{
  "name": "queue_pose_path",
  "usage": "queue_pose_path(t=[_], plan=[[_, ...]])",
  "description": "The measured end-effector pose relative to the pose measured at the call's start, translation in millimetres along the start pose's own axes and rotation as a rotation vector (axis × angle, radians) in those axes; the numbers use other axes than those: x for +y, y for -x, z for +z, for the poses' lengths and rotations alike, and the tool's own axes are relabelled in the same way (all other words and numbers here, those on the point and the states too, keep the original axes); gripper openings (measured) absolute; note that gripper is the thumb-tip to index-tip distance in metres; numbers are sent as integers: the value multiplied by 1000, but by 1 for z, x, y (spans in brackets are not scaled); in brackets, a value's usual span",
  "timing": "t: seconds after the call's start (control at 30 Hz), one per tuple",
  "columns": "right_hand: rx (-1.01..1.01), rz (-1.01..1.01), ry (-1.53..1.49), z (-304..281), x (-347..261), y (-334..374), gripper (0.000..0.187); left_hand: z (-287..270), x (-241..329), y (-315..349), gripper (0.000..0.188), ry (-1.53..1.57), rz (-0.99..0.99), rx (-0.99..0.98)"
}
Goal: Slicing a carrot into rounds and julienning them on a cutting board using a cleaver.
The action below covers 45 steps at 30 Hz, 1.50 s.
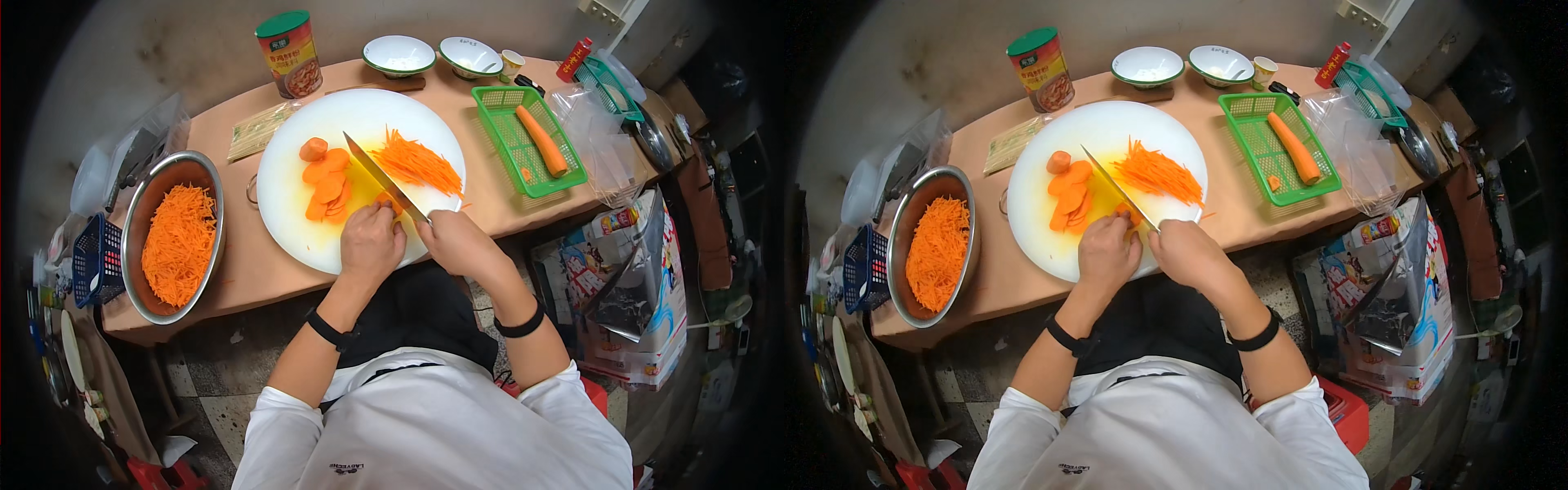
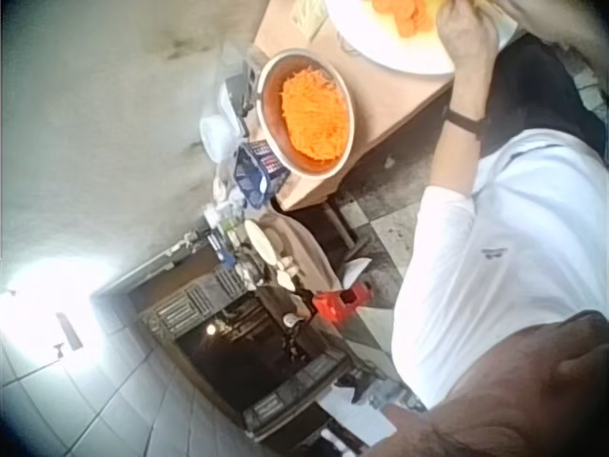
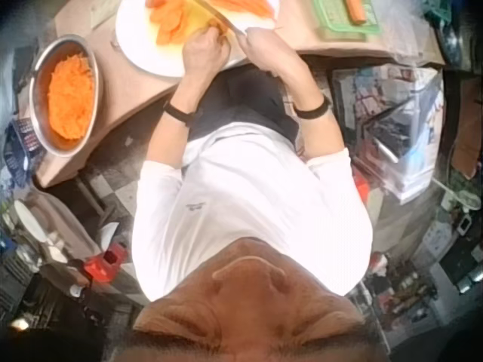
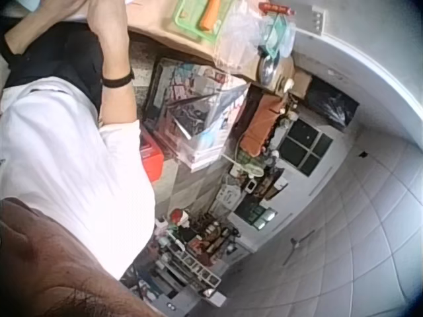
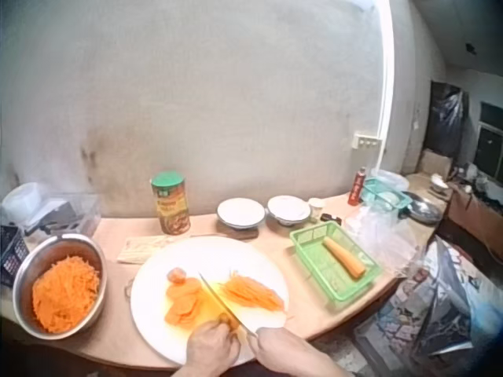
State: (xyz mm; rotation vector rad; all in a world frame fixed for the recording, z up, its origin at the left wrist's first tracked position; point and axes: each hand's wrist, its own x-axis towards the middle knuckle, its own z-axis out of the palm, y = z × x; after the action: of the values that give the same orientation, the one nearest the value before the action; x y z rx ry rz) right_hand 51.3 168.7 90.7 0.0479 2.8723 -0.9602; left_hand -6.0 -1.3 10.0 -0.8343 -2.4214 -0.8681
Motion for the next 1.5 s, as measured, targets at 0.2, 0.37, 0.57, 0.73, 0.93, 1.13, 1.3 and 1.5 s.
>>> queue_pose_path(t=[0.2, 0.37, 0.57, 0.73, 0.93, 1.13, 1.3, 1.5], plan=[[196, -78, 21, 13, 13, -34, 42, 4, -3, 1, 22, 21, 22, 15], [69, 62, -83, -8, 2, -7, 44, 11, -9, 0, 21, 31, 35, 74], [82, 7, -80, -2, -8, 15, 42, 9, -2, -2, 18, 23, 13, 58], [69, 7, -39, 6, -7, 24, 41, 9, -2, -1, 16, 38, -14, 12], [24, 12, 14, 10, -7, 14, 41, 10, -2, -1, 22, 50, 9, 38], [80, -43, 22, 19, -9, -35, 44, 8, 0, -3, 30, 19, 4, 1], [111, 70, -102, 5, -3, -16, 42, 11, -3, 1, 28, 37, 56, 50], [76, 2, -90, 4, -8, 18, 41, 9, -2, 1, 27, 38, 14, 1]])
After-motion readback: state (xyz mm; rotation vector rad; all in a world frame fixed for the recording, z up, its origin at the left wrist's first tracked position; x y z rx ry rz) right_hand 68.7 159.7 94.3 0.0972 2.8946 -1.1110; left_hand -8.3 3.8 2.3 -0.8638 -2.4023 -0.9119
